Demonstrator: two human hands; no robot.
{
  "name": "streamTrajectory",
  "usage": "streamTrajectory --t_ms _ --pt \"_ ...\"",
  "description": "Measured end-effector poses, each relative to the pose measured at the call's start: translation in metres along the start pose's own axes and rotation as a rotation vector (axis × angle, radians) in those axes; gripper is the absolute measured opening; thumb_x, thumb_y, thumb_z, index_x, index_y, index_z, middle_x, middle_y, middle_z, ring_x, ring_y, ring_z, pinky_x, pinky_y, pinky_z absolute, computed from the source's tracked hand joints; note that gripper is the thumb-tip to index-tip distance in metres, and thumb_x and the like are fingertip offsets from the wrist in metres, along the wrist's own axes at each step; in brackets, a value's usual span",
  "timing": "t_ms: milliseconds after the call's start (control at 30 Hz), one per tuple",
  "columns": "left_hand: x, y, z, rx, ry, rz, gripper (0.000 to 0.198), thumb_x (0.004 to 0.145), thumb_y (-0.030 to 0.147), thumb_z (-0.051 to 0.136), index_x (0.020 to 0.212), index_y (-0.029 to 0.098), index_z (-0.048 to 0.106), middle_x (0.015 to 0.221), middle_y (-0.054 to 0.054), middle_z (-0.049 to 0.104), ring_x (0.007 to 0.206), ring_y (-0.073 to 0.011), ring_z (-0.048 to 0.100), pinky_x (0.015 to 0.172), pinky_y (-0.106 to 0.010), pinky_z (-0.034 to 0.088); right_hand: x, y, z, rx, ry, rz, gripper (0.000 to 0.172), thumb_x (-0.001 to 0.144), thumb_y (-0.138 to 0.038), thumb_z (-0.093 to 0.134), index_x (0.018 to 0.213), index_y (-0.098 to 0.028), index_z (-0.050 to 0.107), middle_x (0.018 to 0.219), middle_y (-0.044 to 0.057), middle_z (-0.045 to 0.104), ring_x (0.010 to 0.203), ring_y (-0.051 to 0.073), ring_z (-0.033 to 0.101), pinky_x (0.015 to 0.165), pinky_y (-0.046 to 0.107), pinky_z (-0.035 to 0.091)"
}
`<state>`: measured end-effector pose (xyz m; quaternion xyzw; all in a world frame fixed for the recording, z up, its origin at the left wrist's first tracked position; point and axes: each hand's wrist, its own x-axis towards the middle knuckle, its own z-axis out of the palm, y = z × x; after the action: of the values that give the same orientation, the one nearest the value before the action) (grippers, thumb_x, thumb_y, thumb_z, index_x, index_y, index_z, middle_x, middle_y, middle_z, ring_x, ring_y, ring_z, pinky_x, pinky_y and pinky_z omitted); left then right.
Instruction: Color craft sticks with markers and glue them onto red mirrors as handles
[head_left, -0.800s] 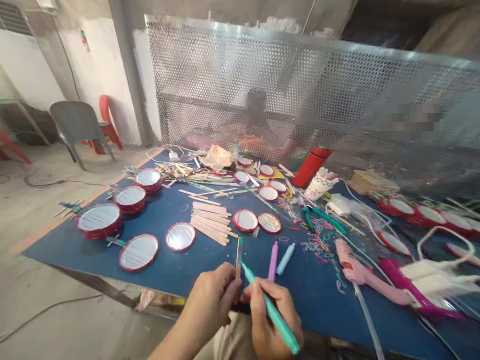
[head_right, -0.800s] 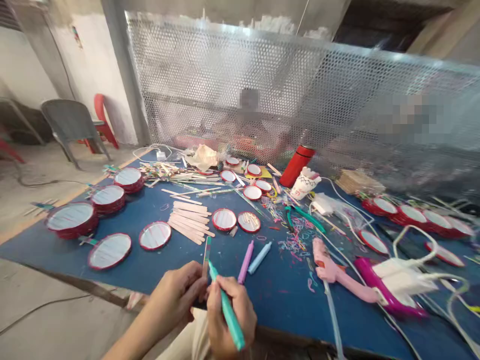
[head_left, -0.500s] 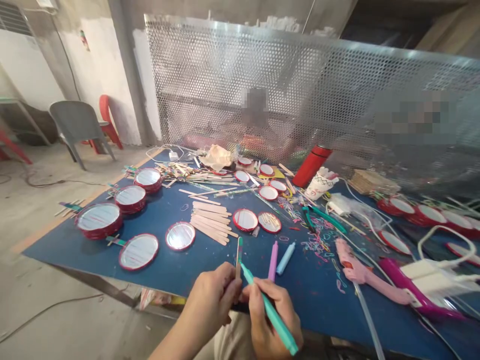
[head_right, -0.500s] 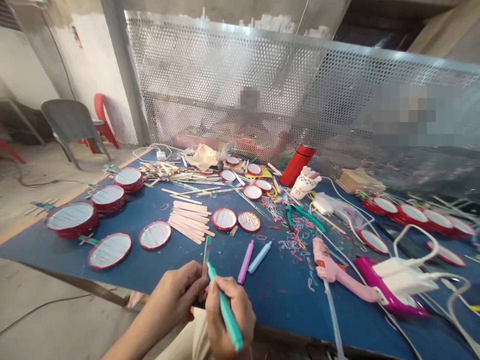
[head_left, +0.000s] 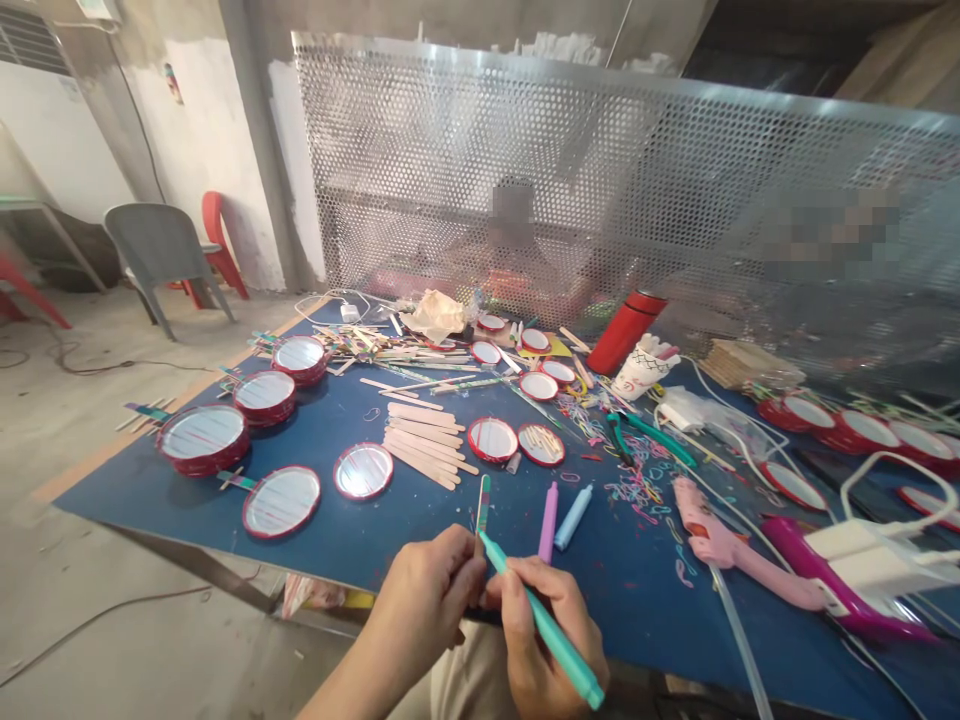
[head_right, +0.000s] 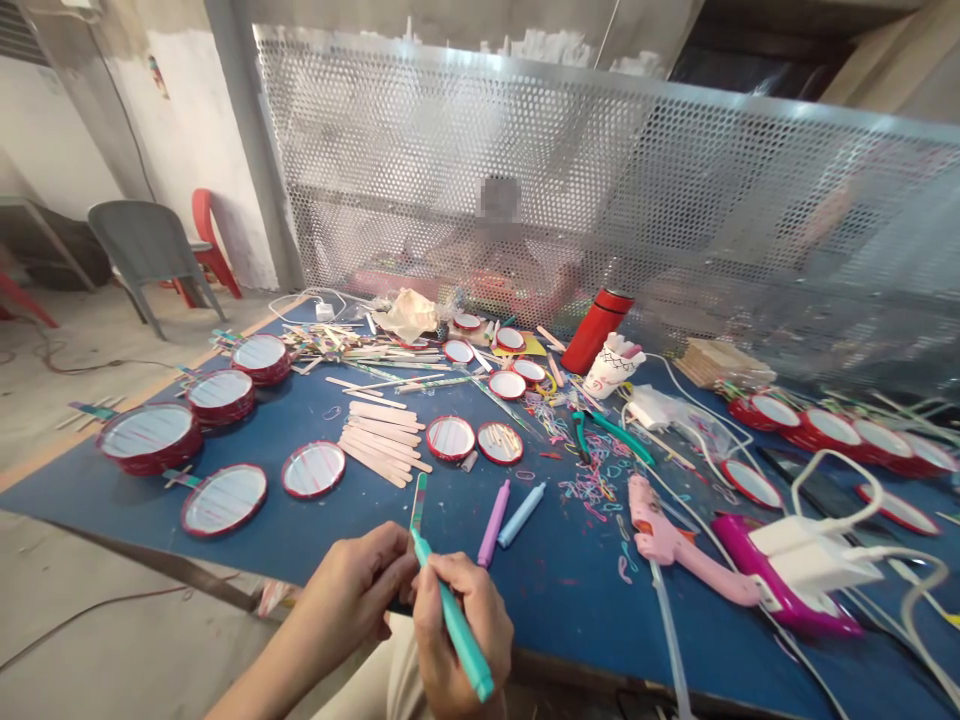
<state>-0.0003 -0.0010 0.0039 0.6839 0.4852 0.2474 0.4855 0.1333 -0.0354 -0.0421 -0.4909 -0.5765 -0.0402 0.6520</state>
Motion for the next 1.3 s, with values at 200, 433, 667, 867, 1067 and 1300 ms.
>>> streamTrajectory --t_ms 200,433,667,867,1067,1300 --pt "0.0001 -0.0014 0.0013 0.004 0.015 0.0 0.024 0.094 0.038 0.041 0.074 0.024 0.044 0.065 0.002 0.057 0.049 -0.0121 0.054 0.044 -0.018 0.037 -0.0044 -0.0006 0.0021 0.034 0.033 0.089 0.006 0.096 -0.022 0.066 0.097 -0.019 0.071 0.075 0.0 0.073 0.059 0.013 0.072 0.056 0.019 0.06" --pt "0.0007 0.0023 -0.0006 0.005 -0.002 -0.008 0.023 0.093 0.039 0.039 0.076 0.025 0.043 0.067 0.001 0.059 0.048 -0.0122 0.056 0.042 -0.018 0.037 -0.0003 -0.0029 0.0006 -0.019 -0.006 0.029 0.008 0.098 -0.024 0.064 0.096 -0.019 0.07 0.073 0.001 0.073 0.056 0.012 0.071 0.054 0.019 0.059" --pt "-0.0001 0.0029 -0.0005 0.021 0.007 -0.006 0.022 0.092 0.038 0.039 0.074 0.025 0.041 0.066 0.001 0.058 0.047 -0.0119 0.054 0.042 -0.019 0.036 0.0009 -0.0013 0.001 0.03 -0.017 0.036 0.008 0.098 -0.023 0.064 0.1 -0.019 0.07 0.078 0.001 0.073 0.058 0.012 0.071 0.056 0.018 0.06" --pt "0.0014 0.0039 -0.0008 0.027 -0.001 -0.014 0.024 0.093 0.039 0.039 0.074 0.024 0.043 0.068 0.0 0.061 0.049 -0.0126 0.056 0.044 -0.019 0.038 0.0013 -0.0026 0.0004 -0.013 -0.002 0.05 0.009 0.098 -0.025 0.063 0.098 -0.019 0.07 0.074 0.001 0.073 0.057 0.013 0.072 0.055 0.02 0.059" --pt "0.0008 0.0029 -0.0016 0.02 0.005 -0.007 0.023 0.093 0.037 0.04 0.074 0.024 0.042 0.067 0.001 0.06 0.046 -0.0124 0.056 0.042 -0.019 0.037 0.0009 -0.0016 -0.0005 -0.007 -0.035 0.034 0.009 0.099 -0.025 0.063 0.1 -0.019 0.07 0.079 0.003 0.074 0.061 0.013 0.072 0.057 0.02 0.06" --pt "0.0011 0.0011 -0.0002 -0.006 0.005 0.001 0.02 0.094 0.034 0.042 0.079 0.023 0.049 0.069 0.001 0.063 0.047 -0.0116 0.056 0.045 -0.019 0.039 -0.0058 0.0011 -0.0017 -0.031 -0.011 0.059 0.009 0.098 -0.027 0.064 0.094 -0.021 0.07 0.071 0.001 0.073 0.058 0.014 0.071 0.053 0.021 0.058"
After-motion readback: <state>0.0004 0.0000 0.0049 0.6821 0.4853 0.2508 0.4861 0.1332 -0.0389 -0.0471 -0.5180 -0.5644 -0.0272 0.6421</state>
